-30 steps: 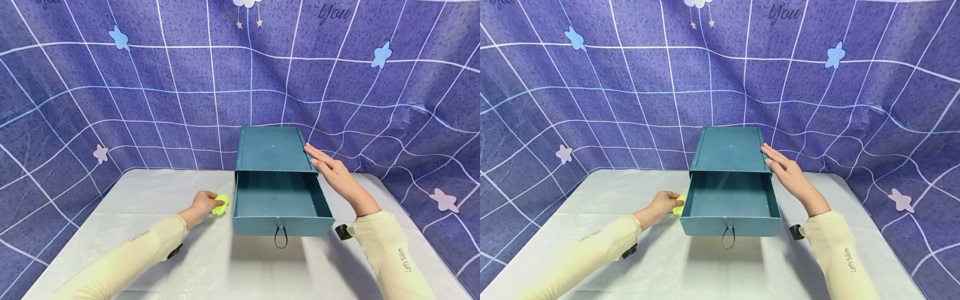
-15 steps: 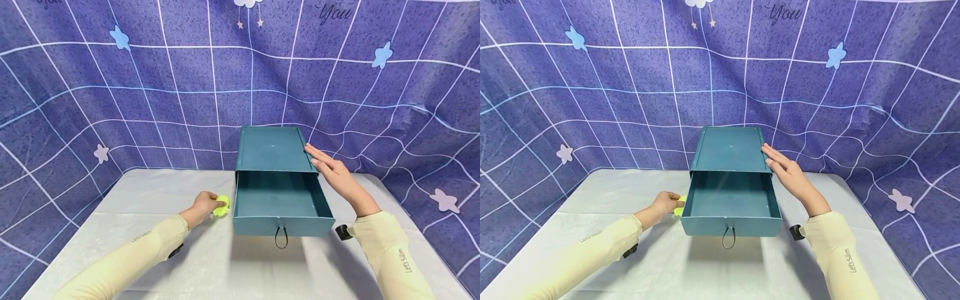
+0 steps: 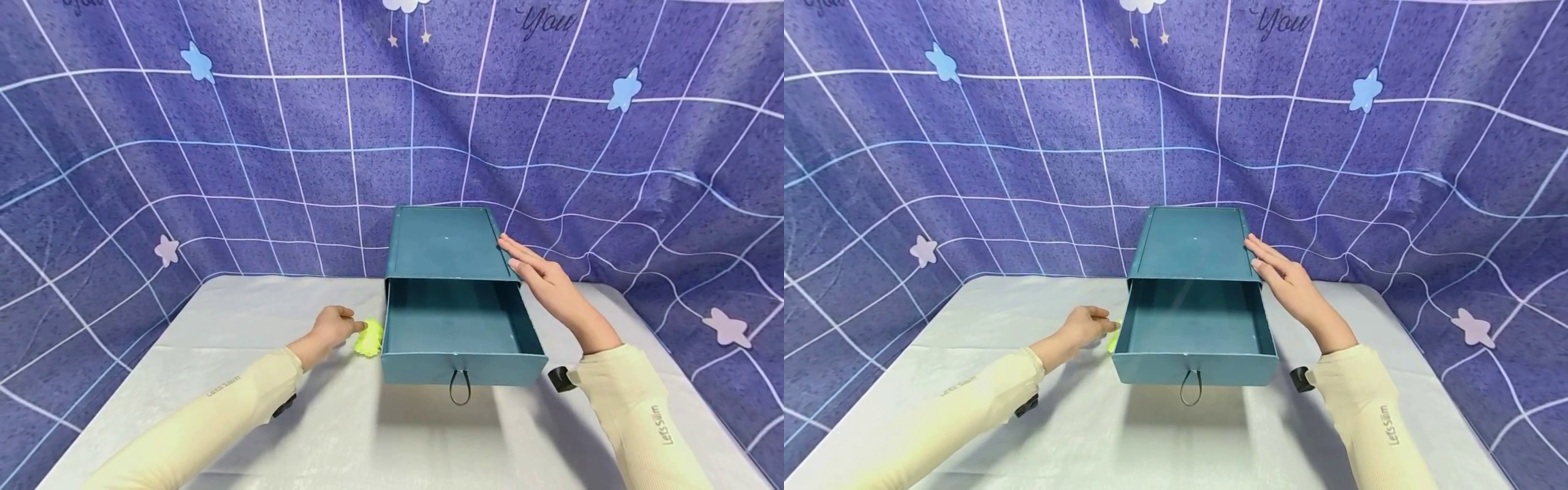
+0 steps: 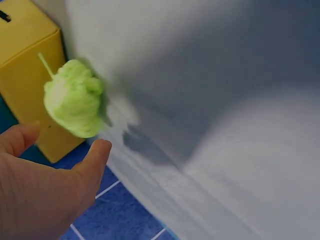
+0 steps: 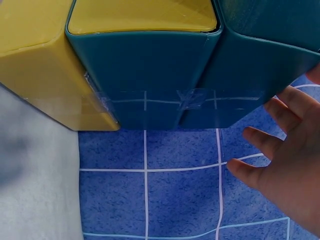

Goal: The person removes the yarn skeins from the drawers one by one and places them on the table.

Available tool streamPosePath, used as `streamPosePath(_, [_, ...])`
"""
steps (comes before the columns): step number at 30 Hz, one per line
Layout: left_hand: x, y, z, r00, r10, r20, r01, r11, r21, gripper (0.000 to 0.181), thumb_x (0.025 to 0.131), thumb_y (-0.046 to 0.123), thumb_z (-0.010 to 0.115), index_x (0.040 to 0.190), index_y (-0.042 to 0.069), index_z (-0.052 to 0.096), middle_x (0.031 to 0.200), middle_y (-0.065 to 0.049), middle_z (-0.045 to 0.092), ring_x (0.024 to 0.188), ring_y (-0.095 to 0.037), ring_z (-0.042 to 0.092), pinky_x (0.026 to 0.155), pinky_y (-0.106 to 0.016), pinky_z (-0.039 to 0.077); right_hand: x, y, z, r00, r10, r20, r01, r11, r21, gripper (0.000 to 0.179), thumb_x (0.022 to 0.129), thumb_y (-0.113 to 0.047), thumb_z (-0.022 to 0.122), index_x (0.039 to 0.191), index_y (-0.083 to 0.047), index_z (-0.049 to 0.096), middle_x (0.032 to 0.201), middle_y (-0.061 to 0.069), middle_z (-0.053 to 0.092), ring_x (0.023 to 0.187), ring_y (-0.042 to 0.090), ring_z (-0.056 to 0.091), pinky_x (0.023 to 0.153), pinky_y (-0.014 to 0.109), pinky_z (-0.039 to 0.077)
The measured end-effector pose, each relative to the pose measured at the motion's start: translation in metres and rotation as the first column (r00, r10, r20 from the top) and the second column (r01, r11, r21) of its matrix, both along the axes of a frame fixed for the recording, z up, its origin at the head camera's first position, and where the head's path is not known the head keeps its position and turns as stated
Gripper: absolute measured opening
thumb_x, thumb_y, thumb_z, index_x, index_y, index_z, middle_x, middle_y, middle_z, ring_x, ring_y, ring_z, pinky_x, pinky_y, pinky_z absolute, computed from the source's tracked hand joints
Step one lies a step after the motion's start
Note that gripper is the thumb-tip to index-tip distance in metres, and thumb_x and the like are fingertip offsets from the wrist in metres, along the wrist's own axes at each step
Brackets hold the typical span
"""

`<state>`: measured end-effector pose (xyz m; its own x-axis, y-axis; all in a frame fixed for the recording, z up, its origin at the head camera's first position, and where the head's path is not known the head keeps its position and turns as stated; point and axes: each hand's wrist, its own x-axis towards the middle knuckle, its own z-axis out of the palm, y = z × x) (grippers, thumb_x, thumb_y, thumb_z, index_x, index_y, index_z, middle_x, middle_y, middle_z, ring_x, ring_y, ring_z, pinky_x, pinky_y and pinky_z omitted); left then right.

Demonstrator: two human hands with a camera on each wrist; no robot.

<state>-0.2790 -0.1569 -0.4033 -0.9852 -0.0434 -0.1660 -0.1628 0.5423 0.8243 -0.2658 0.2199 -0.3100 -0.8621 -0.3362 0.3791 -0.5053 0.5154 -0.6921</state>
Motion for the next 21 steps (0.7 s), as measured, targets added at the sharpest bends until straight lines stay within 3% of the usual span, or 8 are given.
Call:
streamPosePath(5, [-0.001, -0.002, 0.013, 0.998, 0.009, -0.060, -0.007, 0.999, 0.032, 0.049, 0.088, 0.012, 0.068, 0.126, -0.013, 0.052, 0.118, -0.027, 0.059, 0.107, -0.037, 0.059, 0.092, -0.041, 0.051, -0.002, 0.001, 0.000, 1.000, 0.003, -0.006, -0.003, 1.000, 0.005, 0.044, 0.105, -0.026, 0.041, 0.148, -0.022, 0.038, 0.155, -0.002, 0.029, 0.144, 0.018, 0.020, 0.114, 0.049, 0.023])
streamPosePath(9, [-0.001, -0.007, 0.026, 0.994, 0.022, -0.103, -0.014, 0.996, 0.087, 0.048, 0.089, 0.012, 0.066, 0.128, -0.013, 0.051, 0.121, -0.027, 0.058, 0.112, -0.037, 0.057, 0.098, -0.042, 0.047, -0.002, 0.001, 0.000, 1.000, 0.003, -0.009, -0.003, 1.000, 0.005, 0.044, 0.105, -0.026, 0.041, 0.148, -0.022, 0.038, 0.155, -0.002, 0.030, 0.144, 0.018, 0.020, 0.114, 0.050, 0.022])
streamPosePath(15, [0.001, -0.011, 0.047, 0.981, 0.056, -0.183, -0.024, 0.985, 0.174, 0.045, 0.090, 0.012, 0.064, 0.128, -0.009, 0.053, 0.120, -0.023, 0.060, 0.112, -0.032, 0.057, 0.097, -0.038, 0.048, -0.001, 0.000, 0.002, 1.000, -0.007, -0.012, 0.007, 1.000, 0.016, 0.044, 0.104, -0.028, 0.042, 0.147, -0.023, 0.039, 0.155, -0.005, 0.031, 0.143, 0.017, 0.022, 0.113, 0.051, 0.023])
streamPosePath(18, [0.006, -0.010, 0.062, 0.965, 0.066, -0.254, -0.011, 0.977, 0.213, 0.043, 0.091, 0.011, 0.063, 0.129, -0.008, 0.053, 0.122, -0.023, 0.060, 0.113, -0.031, 0.058, 0.097, -0.036, 0.048, 0.000, 0.000, 0.002, 1.000, -0.004, -0.010, 0.004, 1.000, 0.017, 0.044, 0.104, -0.028, 0.042, 0.148, -0.023, 0.039, 0.155, -0.005, 0.031, 0.143, 0.018, 0.021, 0.113, 0.053, 0.023])
streamPosePath(21, [0.013, -0.009, 0.076, 0.928, 0.070, -0.366, 0.019, 0.972, 0.234, 0.039, 0.092, 0.010, 0.064, 0.127, -0.005, 0.056, 0.122, -0.022, 0.062, 0.111, -0.029, 0.060, 0.094, -0.029, 0.050, 0.001, 0.000, 0.001, 1.000, -0.003, -0.006, 0.004, 1.000, 0.016, 0.044, 0.104, -0.028, 0.043, 0.147, -0.023, 0.040, 0.155, -0.006, 0.031, 0.143, 0.018, 0.021, 0.112, 0.054, 0.023])
